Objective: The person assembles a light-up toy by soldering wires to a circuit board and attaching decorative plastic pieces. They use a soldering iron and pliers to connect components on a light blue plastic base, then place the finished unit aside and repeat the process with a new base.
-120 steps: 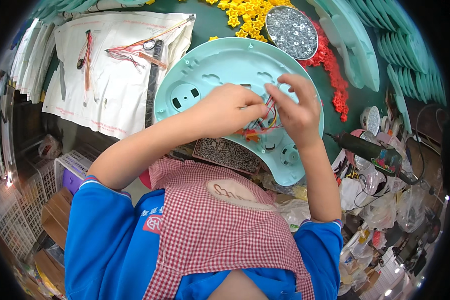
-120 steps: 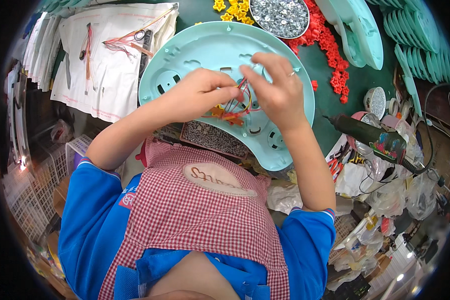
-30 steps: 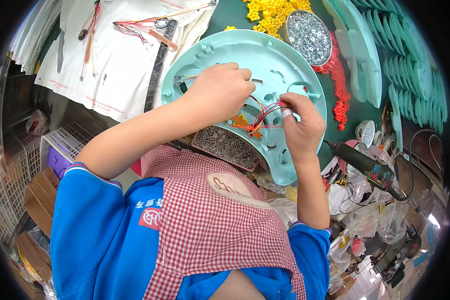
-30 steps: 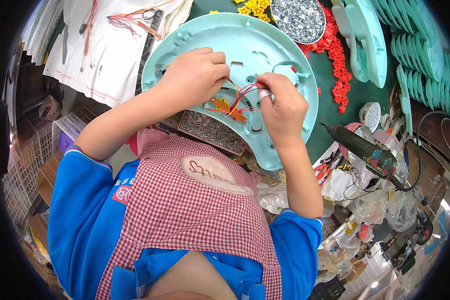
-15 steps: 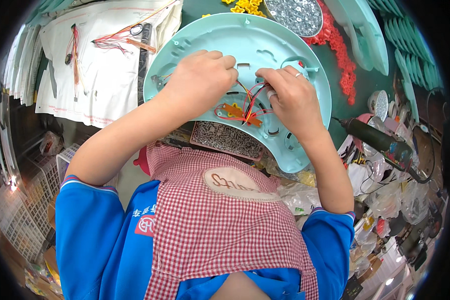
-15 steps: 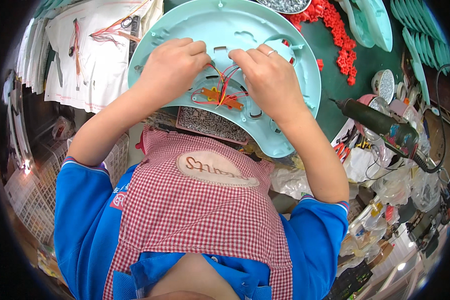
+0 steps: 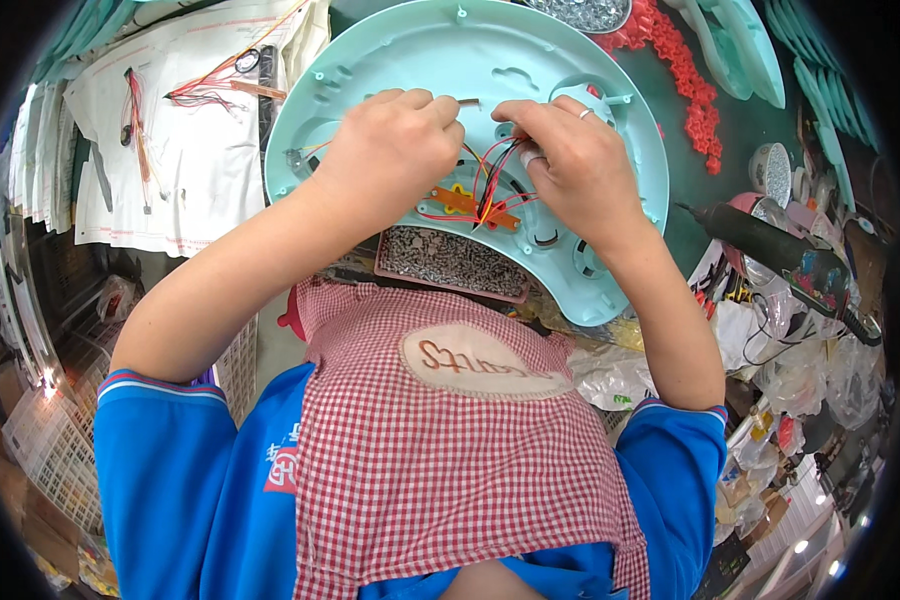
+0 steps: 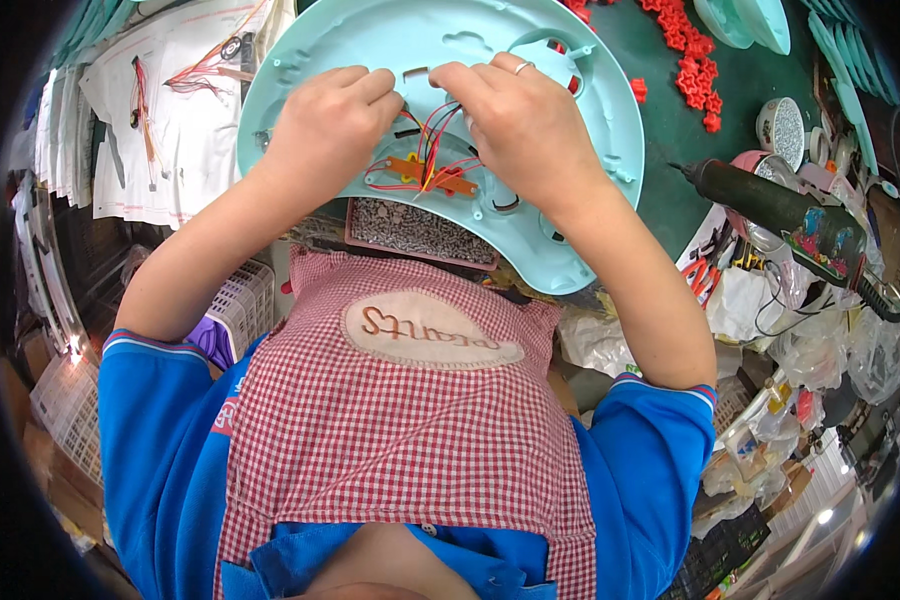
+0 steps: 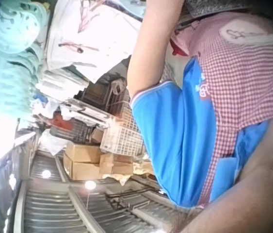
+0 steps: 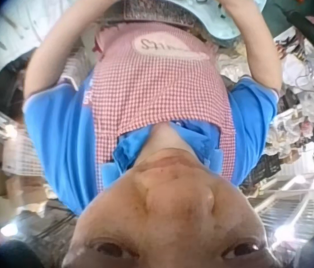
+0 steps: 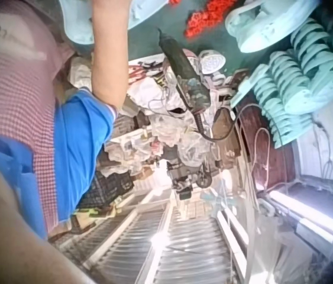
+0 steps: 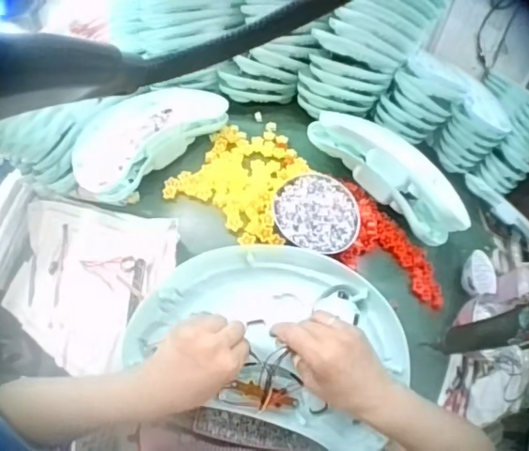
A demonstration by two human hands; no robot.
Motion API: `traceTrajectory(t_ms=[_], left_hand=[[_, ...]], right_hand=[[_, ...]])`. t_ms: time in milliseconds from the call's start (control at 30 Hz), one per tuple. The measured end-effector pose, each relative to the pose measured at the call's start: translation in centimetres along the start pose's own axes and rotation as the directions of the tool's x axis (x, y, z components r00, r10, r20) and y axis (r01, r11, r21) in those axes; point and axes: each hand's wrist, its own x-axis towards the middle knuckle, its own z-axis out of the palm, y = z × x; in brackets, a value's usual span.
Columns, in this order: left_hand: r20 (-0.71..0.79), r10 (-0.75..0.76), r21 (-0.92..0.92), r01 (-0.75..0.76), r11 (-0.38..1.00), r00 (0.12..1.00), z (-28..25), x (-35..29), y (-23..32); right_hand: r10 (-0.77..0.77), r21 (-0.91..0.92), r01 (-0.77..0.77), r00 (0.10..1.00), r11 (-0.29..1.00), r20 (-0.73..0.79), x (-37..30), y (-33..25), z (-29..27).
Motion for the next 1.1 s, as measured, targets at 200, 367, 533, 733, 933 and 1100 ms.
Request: traceTrajectory(t_ms=[200,367,533,733,933,1100], left_hand=[[-0.044,0.035,0.004,-0.034,0.999,0.998,-0.1,0.1,0.2],[-0.060,0.031,0.039,-0.029,0.999,0.998,0.2,-0.2,0.6],[-0.076,0.006,-0.009,-0.006,1.000,0.997,0.4,-0.2,0.5],[-0.078,-0.023,-0.088,0.016,0.996,0.997,0.7,-0.3,0.1],[-0.037,-0.005,-0.068,0.002,0.998,0.999,0.4,-0.2,0.0],[-0.024,0.043,0.003,-0.043,0.999,0.999,0.6,0.1,0.4]], right_hand=[[-0.049,-0.084,0.060,0.991,0.995,0.125,1.1,-0.1,-0.2],[-0.103,-0.175,0.142,0.972,0.974,0.213,1.8,-0.7,-0.6],[-0.126,-0.165,0.172,0.958,0.971,0.257,2.1,-0.7,-0.3],[-0.028,-0.096,0.058,0.958,0.994,0.287,2.0,0.0,-1.3],[0.052,-0.189,-0.045,0.998,0.981,0.031,-1.7,-1.3,-3.0],[0.199,-0.032,-0.197,0.978,0.980,0.068,-3.6,-2.0,-1.9]])
